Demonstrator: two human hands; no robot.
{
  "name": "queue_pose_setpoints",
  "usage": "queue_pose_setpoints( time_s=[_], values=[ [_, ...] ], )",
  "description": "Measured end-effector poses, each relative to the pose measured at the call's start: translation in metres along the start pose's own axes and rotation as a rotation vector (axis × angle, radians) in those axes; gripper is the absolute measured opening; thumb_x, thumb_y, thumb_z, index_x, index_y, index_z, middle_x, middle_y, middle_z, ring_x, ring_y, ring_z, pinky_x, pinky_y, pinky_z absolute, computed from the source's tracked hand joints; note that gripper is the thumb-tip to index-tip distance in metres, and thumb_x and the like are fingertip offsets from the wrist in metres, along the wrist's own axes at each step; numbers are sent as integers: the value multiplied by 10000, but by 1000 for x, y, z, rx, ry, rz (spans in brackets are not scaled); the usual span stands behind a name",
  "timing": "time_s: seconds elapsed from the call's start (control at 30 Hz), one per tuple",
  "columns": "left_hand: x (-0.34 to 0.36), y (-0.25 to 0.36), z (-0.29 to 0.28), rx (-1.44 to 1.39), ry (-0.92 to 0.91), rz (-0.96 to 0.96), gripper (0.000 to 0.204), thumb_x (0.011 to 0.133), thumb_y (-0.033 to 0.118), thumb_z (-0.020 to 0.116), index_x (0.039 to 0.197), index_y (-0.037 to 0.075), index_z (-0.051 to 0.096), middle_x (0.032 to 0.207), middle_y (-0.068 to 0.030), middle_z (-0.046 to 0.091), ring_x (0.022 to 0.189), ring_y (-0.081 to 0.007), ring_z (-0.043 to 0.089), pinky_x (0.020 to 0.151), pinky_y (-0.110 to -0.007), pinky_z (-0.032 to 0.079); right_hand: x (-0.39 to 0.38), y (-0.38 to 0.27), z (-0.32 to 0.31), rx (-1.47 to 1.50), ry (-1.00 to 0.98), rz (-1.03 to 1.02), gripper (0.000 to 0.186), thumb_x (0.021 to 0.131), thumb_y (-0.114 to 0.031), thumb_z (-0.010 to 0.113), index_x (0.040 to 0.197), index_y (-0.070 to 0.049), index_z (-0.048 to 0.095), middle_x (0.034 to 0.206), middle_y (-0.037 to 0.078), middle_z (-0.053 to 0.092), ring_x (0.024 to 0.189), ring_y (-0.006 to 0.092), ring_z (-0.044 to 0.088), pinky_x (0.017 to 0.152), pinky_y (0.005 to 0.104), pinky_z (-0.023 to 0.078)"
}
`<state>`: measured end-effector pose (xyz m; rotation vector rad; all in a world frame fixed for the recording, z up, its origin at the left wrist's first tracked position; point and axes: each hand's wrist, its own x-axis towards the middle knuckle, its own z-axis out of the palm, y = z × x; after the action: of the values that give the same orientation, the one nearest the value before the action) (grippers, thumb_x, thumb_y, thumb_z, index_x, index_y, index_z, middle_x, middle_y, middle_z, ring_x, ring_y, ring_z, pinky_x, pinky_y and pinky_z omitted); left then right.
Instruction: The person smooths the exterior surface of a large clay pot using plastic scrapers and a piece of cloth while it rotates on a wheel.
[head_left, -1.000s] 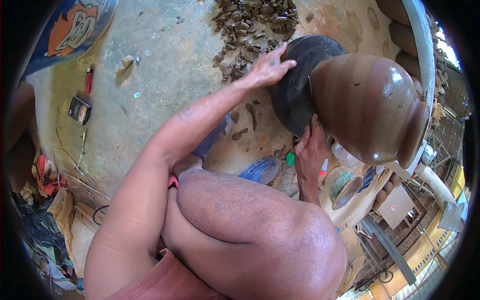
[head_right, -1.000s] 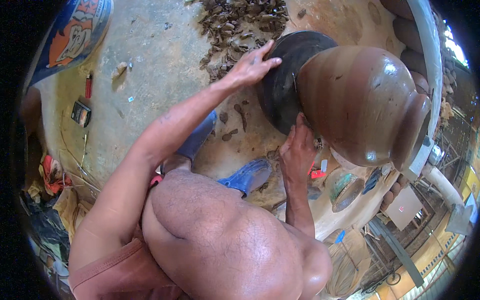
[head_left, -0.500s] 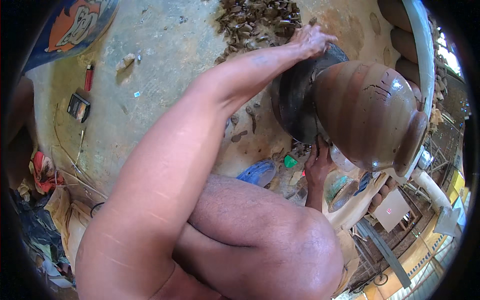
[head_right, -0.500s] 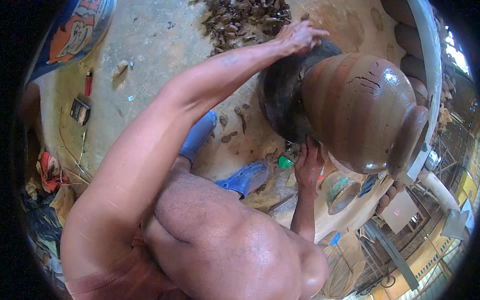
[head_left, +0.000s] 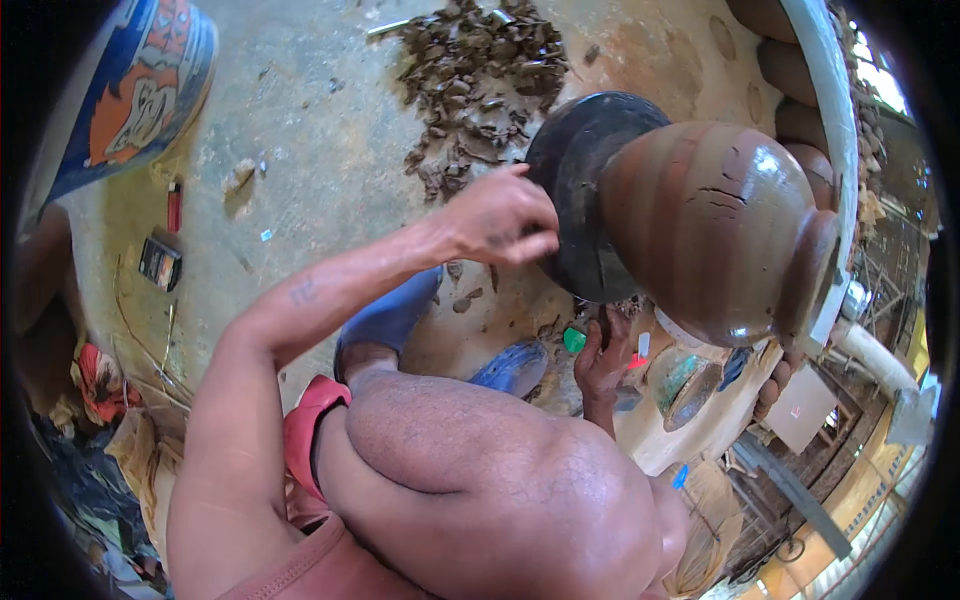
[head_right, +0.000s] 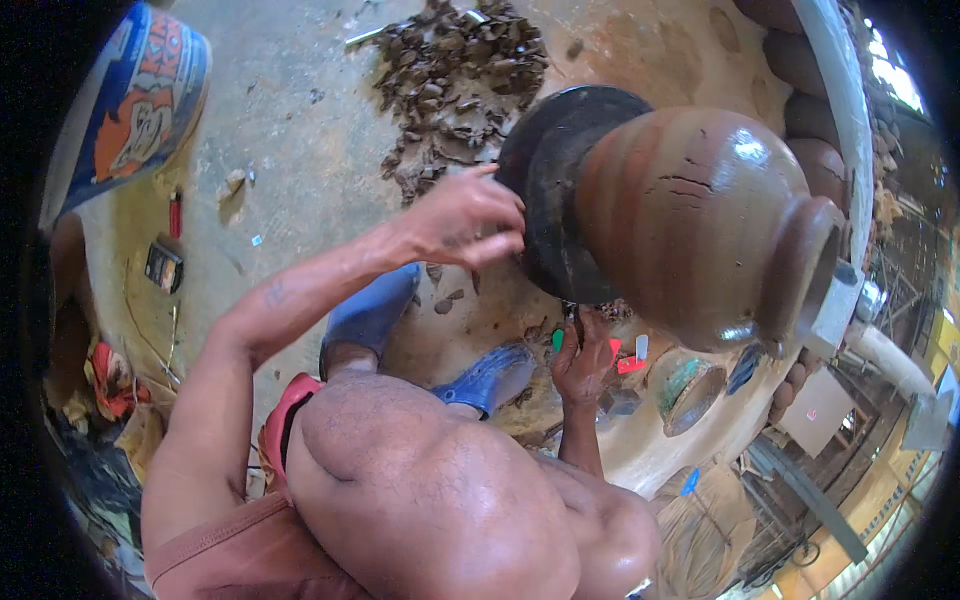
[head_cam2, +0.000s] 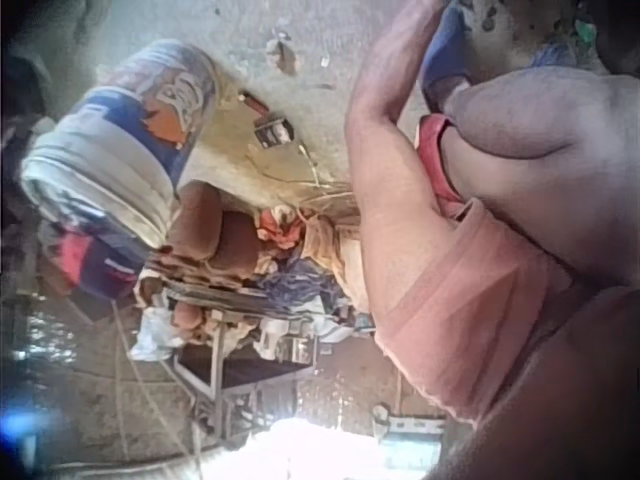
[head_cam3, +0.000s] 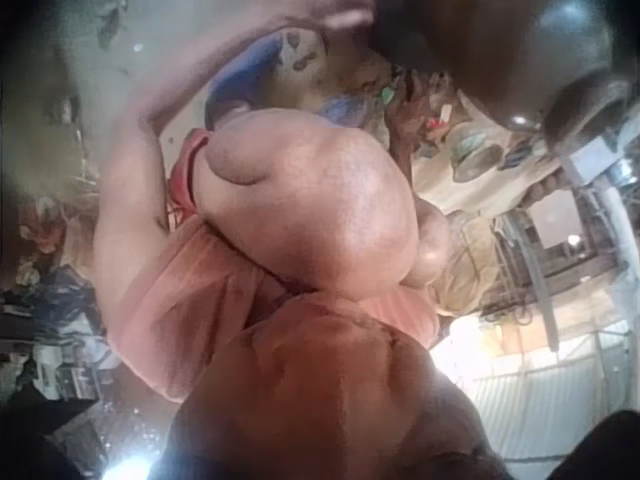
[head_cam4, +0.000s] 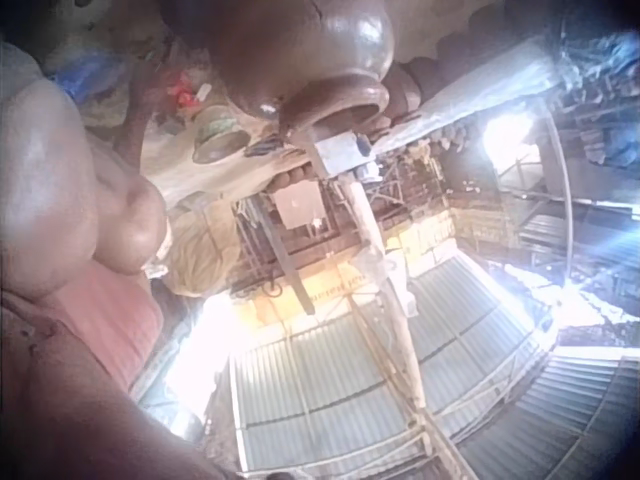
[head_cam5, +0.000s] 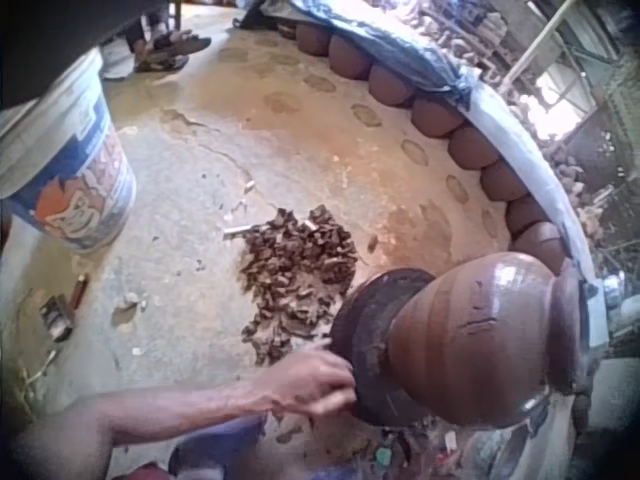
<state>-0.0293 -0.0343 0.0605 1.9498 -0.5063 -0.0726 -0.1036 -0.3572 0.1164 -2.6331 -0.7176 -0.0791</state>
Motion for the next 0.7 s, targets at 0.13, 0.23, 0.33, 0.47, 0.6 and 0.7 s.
queue_pose_setpoints(
  time_s=[0.13,0.23,0.33,0.47,0.6,0.7],
  values=[
    [23,-17,13,28,527,-268,406,950,299,700,1272,52,687,1205,-157,706,1116,-279,686,994,-362,551,-33,12,-14,-70,-16,118,390,959,-36,635,1334,24,549,1137,257,641,986,424,654,823,475,545],
    [39,-17,24,-39,426,-448,620,995,334,652,1505,18,493,1443,-216,587,1280,-332,610,1090,-389,480,-72,8,-23,-58,-27,322,396,941,-72,641,1328,-17,577,1072,230,625,893,420,647,766,483,538],
    [52,-37,48,-39,455,-423,684,1043,349,592,1585,-1,364,1585,-247,445,1436,-361,484,1173,-401,396,-138,12,-28,-115,73,646,382,948,-86,632,1323,-30,586,1064,211,619,895,419,642,769,488,533],
    [55,-34,40,-283,363,-591,634,1089,304,537,1627,64,303,1534,-181,527,1299,-266,590,1095,-375,476,-229,11,-13,-213,167,844,309,963,-80,613,1266,-22,596,1029,206,595,886,402,620,781,493,513],
    [58,-27,36,-395,225,-679,715,1087,378,546,1674,175,193,1364,-122,625,1137,-210,651,851,-388,594,-296,6,-12,-395,42,844,299,974,-121,606,1257,-27,599,1037,200,606,913,404,630,809,505,516],
    [51,-57,17,-386,181,-727,523,1080,408,547,1505,128,428,1340,-104,611,1148,-211,630,840,-386,592,-292,24,-10,-401,130,862,290,981,-157,606,1239,-27,607,1040,199,611,934,409,634,831,516,515]
  ],
)
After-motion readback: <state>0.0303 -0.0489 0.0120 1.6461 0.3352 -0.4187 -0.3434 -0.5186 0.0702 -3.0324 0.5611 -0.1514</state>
